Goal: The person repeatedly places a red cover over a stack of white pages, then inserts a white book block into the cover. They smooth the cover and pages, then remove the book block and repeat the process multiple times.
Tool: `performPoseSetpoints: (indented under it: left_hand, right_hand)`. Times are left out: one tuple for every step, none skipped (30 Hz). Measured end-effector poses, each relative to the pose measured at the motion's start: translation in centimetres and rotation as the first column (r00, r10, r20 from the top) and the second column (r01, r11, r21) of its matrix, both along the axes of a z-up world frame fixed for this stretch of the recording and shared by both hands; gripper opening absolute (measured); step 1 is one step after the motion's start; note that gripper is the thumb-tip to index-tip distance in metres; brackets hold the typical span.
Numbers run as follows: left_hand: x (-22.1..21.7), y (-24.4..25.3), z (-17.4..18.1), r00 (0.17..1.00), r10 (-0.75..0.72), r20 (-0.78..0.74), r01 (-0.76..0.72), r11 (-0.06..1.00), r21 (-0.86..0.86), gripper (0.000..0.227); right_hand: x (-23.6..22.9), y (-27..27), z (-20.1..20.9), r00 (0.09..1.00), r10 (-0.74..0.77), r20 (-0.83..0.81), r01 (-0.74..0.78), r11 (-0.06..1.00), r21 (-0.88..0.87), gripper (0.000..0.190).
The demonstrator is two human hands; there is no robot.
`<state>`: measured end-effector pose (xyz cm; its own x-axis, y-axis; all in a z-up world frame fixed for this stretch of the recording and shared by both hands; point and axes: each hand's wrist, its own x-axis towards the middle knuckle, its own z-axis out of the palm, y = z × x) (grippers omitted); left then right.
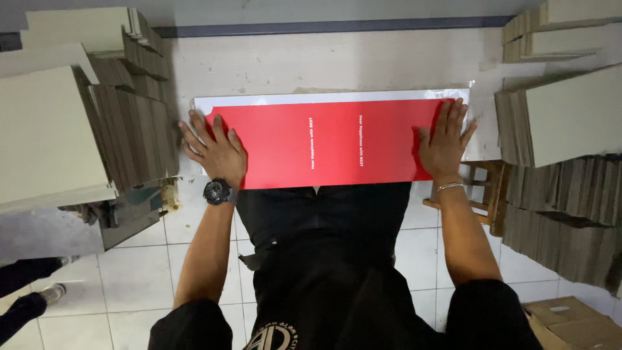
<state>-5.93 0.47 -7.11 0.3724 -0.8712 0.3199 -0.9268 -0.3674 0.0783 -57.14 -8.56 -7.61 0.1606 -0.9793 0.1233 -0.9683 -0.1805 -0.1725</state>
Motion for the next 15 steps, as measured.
performPoseSetpoints:
  left_hand:
    - [0.1,0.2,-0.1,1.000,0.004,0.011,-0.004,1.000,0.003,0.047]
    - [-0.1,0.5,0.1,1.000,0.002,0.010,-0.002,1.000,0.003,0.047]
    - [-0.2,0.4,0.3,1.000,0.002,-0.003,-0.002,1.000,0.007,0.048]
    - [-0.2,0.3,0.5,1.000,0.003,-0.017,-0.002,1.000,0.011,0.049]
    - [-0.1,0.0,0.4,1.000,0.008,-0.018,-0.008,1.000,0.007,0.049]
    - [0.1,-0.2,0.3,1.000,0.004,-0.024,-0.003,1.000,0.012,0.049]
    - [0.2,0.2,0.1,1.000,-0.006,-0.030,0.007,1.000,0.029,0.049]
    - [0.0,0.9,-0.1,0.999,-0.005,-0.032,0.006,0.999,0.037,0.049]
    - [0.1,0.6,-0.3,1.000,-0.010,-0.003,0.010,1.000,0.020,0.049]
    - [0.3,0.2,-0.3,1.000,-0.015,0.027,0.014,1.000,0.004,0.050]
    - [0.2,0.1,-0.2,0.999,-0.013,0.029,0.013,1.000,0.002,0.050]
    - [0.1,-0.1,-0.1,1.000,-0.003,0.027,0.003,1.000,-0.008,0.049]
    - [0.0,0.1,-0.1,1.000,0.011,0.023,-0.010,1.000,-0.012,0.048]
    - [-0.1,0.1,0.0,1.000,0.015,0.023,-0.014,1.000,-0.009,0.048]
    - [-0.2,0.1,0.3,1.000,0.014,0.007,-0.014,1.000,-0.023,0.050]
  right_hand:
    - [-0.8,0.3,0.5,0.999,-0.048,0.022,0.047,0.997,0.065,0.085]
    - [-0.2,0.7,0.3,0.999,-0.050,0.022,0.048,0.997,0.065,0.085]
    - [0.4,0.5,0.1,0.996,-0.091,-0.001,0.091,0.996,0.004,0.086]
    - [1.2,0.2,-0.2,0.991,-0.133,-0.020,0.132,0.989,-0.059,0.088]
    - [3.9,0.4,-0.5,0.992,-0.128,-0.021,0.126,0.990,-0.062,0.088]
    - [6.5,0.6,-0.8,0.999,-0.044,-0.004,0.043,0.978,-0.203,0.084]
    - [9.1,1.7,-1.4,0.999,0.037,0.002,-0.035,0.944,-0.329,0.082]
    - [12.3,3.1,-1.1,0.999,0.038,0.001,-0.036,0.946,-0.321,0.082]
    - [15.8,3.5,-0.7,0.980,0.166,0.114,-0.124,0.945,-0.303,0.080]
    - [19.3,3.7,-0.2,0.931,0.287,0.225,-0.215,0.930,-0.297,0.079]
    - [21.2,3.9,0.9,0.930,0.288,0.226,-0.215,0.930,-0.299,0.079]
    - [23.1,4.0,2.0,0.955,0.235,0.180,-0.207,0.965,-0.163,0.080]
    - [25.0,4.4,3.0,0.974,0.190,0.124,-0.190,0.982,-0.018,0.082]
    - [25.1,4.4,2.7,0.973,0.194,0.125,-0.193,0.981,-0.015,0.082]
    - [25.2,4.3,2.5,0.978,0.183,0.097,-0.188,0.981,0.040,0.083]
